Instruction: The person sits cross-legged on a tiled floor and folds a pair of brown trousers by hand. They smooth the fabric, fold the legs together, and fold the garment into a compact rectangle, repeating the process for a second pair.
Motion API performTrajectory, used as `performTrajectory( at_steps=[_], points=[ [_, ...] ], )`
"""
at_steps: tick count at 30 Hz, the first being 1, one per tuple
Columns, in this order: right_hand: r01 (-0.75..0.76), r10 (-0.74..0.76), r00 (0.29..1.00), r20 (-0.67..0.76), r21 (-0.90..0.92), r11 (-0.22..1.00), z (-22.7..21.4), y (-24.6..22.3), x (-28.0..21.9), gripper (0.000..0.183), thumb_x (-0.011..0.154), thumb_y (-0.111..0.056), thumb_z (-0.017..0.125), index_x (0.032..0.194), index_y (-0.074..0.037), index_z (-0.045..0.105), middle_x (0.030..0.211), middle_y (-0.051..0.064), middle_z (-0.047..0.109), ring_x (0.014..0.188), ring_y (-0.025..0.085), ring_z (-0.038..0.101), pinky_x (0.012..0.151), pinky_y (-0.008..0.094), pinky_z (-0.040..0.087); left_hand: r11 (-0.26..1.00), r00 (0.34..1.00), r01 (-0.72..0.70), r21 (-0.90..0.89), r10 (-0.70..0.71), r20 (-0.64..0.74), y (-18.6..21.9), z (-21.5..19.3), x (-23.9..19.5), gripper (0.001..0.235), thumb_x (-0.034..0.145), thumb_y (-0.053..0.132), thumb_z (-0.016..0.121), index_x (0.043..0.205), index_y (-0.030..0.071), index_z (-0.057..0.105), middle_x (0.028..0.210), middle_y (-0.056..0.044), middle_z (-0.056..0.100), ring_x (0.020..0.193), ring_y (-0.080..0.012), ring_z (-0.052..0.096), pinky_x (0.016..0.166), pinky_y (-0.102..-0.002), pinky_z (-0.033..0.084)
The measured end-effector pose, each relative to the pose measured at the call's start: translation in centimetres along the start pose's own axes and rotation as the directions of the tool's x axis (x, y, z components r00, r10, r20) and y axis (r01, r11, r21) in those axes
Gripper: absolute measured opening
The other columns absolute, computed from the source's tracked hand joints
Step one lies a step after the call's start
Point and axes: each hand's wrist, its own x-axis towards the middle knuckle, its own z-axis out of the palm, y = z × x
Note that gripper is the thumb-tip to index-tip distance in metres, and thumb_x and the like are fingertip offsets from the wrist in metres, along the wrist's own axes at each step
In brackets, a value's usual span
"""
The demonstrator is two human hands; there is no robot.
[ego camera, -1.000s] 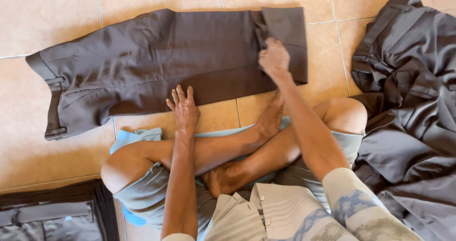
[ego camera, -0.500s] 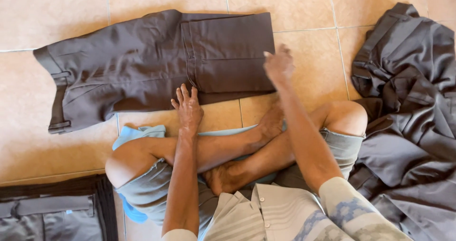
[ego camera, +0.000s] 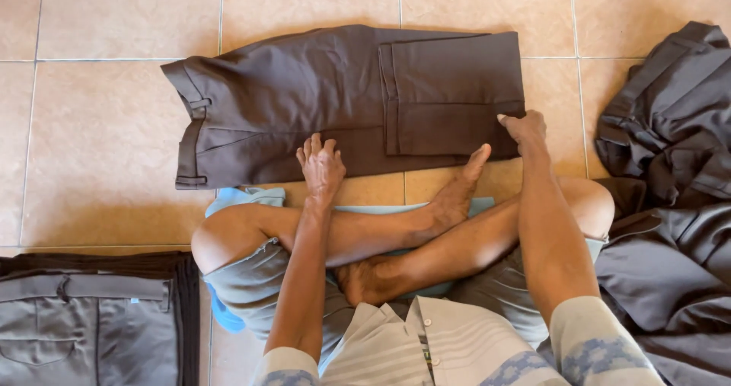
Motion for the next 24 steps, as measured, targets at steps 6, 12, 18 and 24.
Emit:
performTrajectory(
  at_steps=[6, 12, 18, 24],
  points=[
    [-0.031, 0.027, 0.998, 0.062, 0.061, 0.998, -0.6, -0.1, -0.1, 0.079, 0.084, -0.057, 0.082, 0.131, 0.004, 0.064, 0.120, 0.026, 0.067, 0.115, 0.043, 0.065, 0.090, 0.055, 0.056, 0.988, 0.962, -0.005, -0.156, -0.038, -0.270, 5.8, 2.9, 3.0, 0.029, 0.094, 0.053, 0.064, 0.100, 0.025, 0.070, 0.095, -0.002, 0.069, 0.088, -0.0314, 0.071, 0.077, -0.052, 0.056],
    [-0.065, 0.055, 0.993, 0.105, 0.097, 0.993, -2.4, -3.0, -3.6, 0.080, 0.099, -0.059, 0.063, 0.139, 0.011, 0.056, 0.136, 0.035, 0.057, 0.129, 0.049, 0.054, 0.098, 0.060, 0.050, 0.946, 0.981, 0.196, -0.256, -0.192, 0.040, 13.0, 6.8, 4.0, 0.048, 0.081, 0.051, 0.077, 0.109, 0.015, 0.062, 0.102, -0.013, 0.072, 0.098, -0.0407, 0.070, 0.086, -0.057, 0.052],
    [0.001, 0.002, 0.997, 0.075, -0.047, 0.999, -1.2, -1.7, -2.0, 0.072, 0.096, -0.061, 0.067, 0.124, 0.005, 0.069, 0.118, 0.030, 0.067, 0.117, 0.049, 0.062, 0.092, 0.058, 0.054, 0.899, 0.953, 0.300, -0.320, -0.297, 0.060, 7.8, 6.3, 4.4, 0.024, 0.086, 0.029, 0.074, 0.105, 0.019, 0.063, 0.101, -0.008, 0.075, 0.101, -0.0345, 0.073, 0.090, -0.052, 0.052],
    [0.074, -0.071, 0.997, 0.026, -0.093, 0.993, -0.2, -0.7, -1.0, 0.066, 0.093, -0.066, 0.070, 0.122, -0.007, 0.071, 0.119, 0.019, 0.069, 0.116, 0.042, 0.064, 0.095, 0.052, 0.053, 0.890, 0.955, 0.296, -0.346, -0.288, 0.077, 7.7, 6.8, 4.4, 0.025, 0.087, 0.029, 0.073, 0.107, 0.020, 0.062, 0.102, -0.006, 0.074, 0.101, -0.0324, 0.073, 0.090, -0.050, 0.053]
  ],
)
